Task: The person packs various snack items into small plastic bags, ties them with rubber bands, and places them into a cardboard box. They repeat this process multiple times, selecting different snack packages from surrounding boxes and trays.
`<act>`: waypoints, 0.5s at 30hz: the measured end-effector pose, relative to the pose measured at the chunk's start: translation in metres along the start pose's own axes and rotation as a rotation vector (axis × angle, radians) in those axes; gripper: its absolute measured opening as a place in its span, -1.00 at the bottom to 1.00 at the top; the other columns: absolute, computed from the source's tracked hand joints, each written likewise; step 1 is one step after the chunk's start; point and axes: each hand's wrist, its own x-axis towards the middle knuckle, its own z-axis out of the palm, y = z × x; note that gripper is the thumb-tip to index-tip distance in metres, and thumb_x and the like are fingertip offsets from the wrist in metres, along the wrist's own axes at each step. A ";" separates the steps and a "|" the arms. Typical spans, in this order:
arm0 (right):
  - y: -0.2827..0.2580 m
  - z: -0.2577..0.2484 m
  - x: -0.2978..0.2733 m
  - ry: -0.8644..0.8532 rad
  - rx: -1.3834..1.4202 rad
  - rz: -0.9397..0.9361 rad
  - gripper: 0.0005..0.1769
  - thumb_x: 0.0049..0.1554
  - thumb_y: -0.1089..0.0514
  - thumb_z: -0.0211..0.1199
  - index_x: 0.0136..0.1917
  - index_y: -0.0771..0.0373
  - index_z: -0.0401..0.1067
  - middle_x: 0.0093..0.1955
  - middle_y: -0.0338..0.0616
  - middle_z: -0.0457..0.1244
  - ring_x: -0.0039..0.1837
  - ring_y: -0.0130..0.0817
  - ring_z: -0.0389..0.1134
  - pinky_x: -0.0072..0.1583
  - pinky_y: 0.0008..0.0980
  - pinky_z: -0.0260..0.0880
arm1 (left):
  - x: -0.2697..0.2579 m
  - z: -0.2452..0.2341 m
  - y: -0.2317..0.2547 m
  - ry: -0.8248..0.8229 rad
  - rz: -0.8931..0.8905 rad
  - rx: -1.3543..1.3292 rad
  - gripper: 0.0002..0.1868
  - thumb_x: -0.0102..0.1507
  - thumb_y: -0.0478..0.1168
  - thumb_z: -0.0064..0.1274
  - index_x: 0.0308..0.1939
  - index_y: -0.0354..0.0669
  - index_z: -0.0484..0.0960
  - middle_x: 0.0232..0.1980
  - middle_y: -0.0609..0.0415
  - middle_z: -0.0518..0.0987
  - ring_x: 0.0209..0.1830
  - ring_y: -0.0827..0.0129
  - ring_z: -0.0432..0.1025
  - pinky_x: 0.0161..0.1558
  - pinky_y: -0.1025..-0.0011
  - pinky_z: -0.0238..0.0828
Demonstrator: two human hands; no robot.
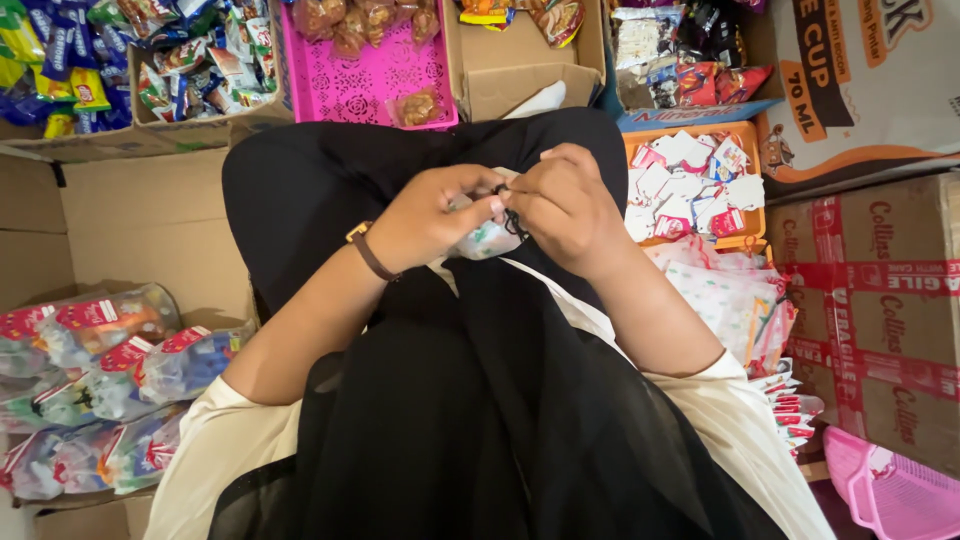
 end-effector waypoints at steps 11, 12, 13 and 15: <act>-0.008 -0.021 0.031 0.134 0.332 0.076 -0.86 0.26 0.31 0.25 0.02 0.41 0.61 -0.02 0.07 0.44 0.00 0.08 0.47 0.12 0.06 0.43 | 0.002 -0.023 -0.028 0.211 0.057 -0.244 -0.84 0.39 -0.30 -0.05 -0.28 -0.24 0.56 -0.01 -0.06 0.54 0.06 0.25 0.43 0.16 0.36 0.34; -0.008 -0.021 0.030 0.132 0.425 0.134 -0.89 0.20 0.30 0.35 -0.01 0.37 0.62 -0.01 0.06 0.45 0.04 0.10 0.49 0.09 0.05 0.44 | 0.002 -0.023 -0.033 0.281 0.014 -0.406 -0.79 0.38 -0.34 -0.14 -0.35 -0.24 0.52 -0.08 -0.06 0.56 0.00 0.30 0.44 0.13 0.44 0.33; -0.008 -0.027 0.028 0.130 0.428 0.134 -0.89 0.20 0.30 0.35 -0.01 0.37 0.62 -0.01 0.06 0.45 0.04 0.10 0.49 0.09 0.05 0.44 | 0.001 -0.030 -0.025 0.284 0.013 -0.406 -0.79 0.38 -0.34 -0.14 -0.35 -0.24 0.52 -0.08 -0.06 0.56 0.00 0.30 0.44 0.13 0.44 0.33; -0.007 -0.038 0.024 -0.131 0.531 0.175 -0.82 0.36 0.24 0.19 0.22 0.20 0.50 0.22 -0.13 0.39 0.27 -0.07 0.49 0.25 -0.07 0.42 | 0.000 -0.043 -0.009 0.284 -0.069 -0.701 -0.68 0.41 0.04 -0.04 -0.37 0.00 0.50 -0.18 0.12 0.61 -0.12 0.32 0.54 0.04 0.41 0.47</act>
